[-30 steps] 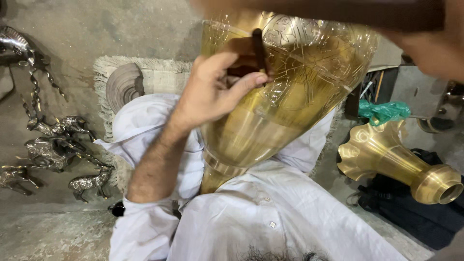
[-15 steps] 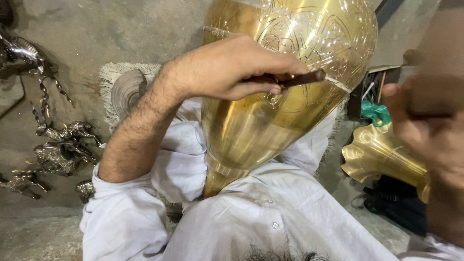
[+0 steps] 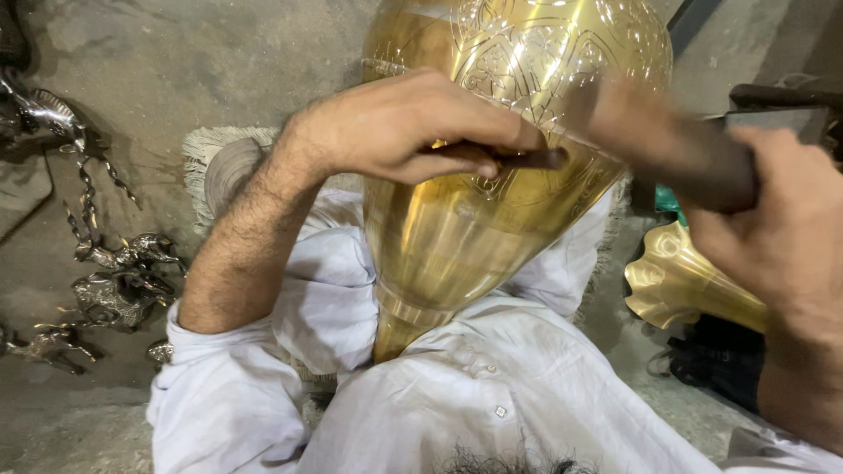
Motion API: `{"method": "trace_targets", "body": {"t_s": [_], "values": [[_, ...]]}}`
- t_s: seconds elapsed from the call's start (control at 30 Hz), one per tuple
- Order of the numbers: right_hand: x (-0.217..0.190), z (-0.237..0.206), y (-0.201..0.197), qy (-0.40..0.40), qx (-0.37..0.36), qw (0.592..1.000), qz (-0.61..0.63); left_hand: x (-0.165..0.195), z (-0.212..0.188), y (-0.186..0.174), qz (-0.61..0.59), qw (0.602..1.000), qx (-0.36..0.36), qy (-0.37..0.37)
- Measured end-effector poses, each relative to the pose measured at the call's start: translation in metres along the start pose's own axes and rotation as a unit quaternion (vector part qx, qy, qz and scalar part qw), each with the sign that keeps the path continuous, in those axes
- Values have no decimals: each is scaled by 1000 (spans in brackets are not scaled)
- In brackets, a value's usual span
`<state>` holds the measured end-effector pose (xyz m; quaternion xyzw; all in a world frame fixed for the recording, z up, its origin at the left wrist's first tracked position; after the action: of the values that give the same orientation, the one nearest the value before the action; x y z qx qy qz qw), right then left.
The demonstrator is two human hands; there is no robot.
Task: The person sits on the floor holding a large brass vase between their legs and engraves decorative patterns into its surface. They hold a chisel against the brass with one hand and strike it with a wooden mallet in the other hand, working around the etched design on the vase body.
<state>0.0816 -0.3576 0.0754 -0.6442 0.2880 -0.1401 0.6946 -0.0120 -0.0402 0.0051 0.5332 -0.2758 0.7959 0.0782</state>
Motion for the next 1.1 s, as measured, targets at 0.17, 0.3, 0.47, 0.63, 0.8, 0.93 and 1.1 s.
{"method": "trace_targets", "body": {"t_s": [0.17,0.3,0.47,0.63,0.8,0.93,1.1], "values": [[-16,24,-8,77,-30,996,45,-5,-21,20,-156,960,222,-73],[-28,38,-5,-3,-102,992,-71,9,-41,60,-193,912,317,-173],[-16,54,-8,-70,-132,982,-117,13,-49,78,-157,882,397,-200],[-1,76,7,-81,-76,986,122,12,-52,80,-151,879,419,-173],[17,71,45,-68,-85,976,189,15,-56,81,-141,872,429,-190],[33,67,41,-14,-127,982,138,17,-54,75,-78,891,400,-198],[16,68,24,-24,-89,989,118,15,-48,56,-36,932,301,-199]]}}
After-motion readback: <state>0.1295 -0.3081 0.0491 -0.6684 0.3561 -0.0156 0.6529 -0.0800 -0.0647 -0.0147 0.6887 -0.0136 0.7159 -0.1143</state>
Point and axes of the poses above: each hand's wrist, its own z-axis towards the middle knuckle, its own y-axis out of the palm, x = y × z, the point moved 5 cm from there along z, towards the middle knuckle, and after that the axes turned 8 degrees about -y, right-handed, at the moved point
